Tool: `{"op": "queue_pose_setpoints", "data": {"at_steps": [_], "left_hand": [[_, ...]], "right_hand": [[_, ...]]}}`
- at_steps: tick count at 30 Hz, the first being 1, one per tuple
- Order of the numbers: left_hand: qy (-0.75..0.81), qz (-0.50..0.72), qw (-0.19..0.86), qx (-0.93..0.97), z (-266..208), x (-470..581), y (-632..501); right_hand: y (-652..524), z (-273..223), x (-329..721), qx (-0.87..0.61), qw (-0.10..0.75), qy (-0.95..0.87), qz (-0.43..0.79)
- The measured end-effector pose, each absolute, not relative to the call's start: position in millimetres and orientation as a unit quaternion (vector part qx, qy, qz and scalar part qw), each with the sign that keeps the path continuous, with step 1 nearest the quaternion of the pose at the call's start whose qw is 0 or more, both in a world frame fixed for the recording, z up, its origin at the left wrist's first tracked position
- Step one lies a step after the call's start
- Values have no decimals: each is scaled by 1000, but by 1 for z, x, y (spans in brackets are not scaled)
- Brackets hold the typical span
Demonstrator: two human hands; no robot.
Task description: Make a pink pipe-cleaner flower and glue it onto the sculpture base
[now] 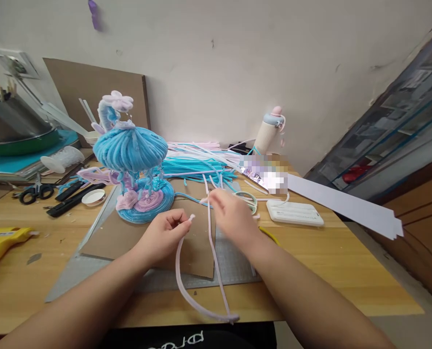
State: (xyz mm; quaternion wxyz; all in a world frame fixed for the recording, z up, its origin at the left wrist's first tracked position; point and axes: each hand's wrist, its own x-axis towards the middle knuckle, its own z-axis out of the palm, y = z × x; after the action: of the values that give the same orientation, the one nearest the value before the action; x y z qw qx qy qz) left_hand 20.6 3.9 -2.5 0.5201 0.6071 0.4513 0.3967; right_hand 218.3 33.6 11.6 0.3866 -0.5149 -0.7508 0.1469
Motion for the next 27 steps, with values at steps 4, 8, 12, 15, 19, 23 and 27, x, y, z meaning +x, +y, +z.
{"op": "queue_pose_setpoints", "data": {"at_steps": [4, 8, 12, 15, 19, 23, 27], "left_hand": [[434, 391, 573, 574, -7, 23, 0], [405, 410, 608, 546, -9, 26, 2], [390, 439, 627, 513, -12, 26, 5], [419, 444, 613, 501, -14, 24, 6], [462, 446, 591, 488, -13, 21, 8], [474, 459, 586, 469, -11, 20, 9], [459, 468, 611, 444, -11, 20, 10]], "right_hand": [[54, 16, 241, -578, 492, -623, 187], [40, 6, 218, -520, 413, -633, 399], [11, -6, 182, -420, 399, -551, 601], [0, -6, 171, -409, 396, -471, 674], [0, -1, 173, -440, 395, -422, 687], [4, 1, 175, -466, 410, -440, 649], [5, 0, 175, -469, 424, -447, 633]]}}
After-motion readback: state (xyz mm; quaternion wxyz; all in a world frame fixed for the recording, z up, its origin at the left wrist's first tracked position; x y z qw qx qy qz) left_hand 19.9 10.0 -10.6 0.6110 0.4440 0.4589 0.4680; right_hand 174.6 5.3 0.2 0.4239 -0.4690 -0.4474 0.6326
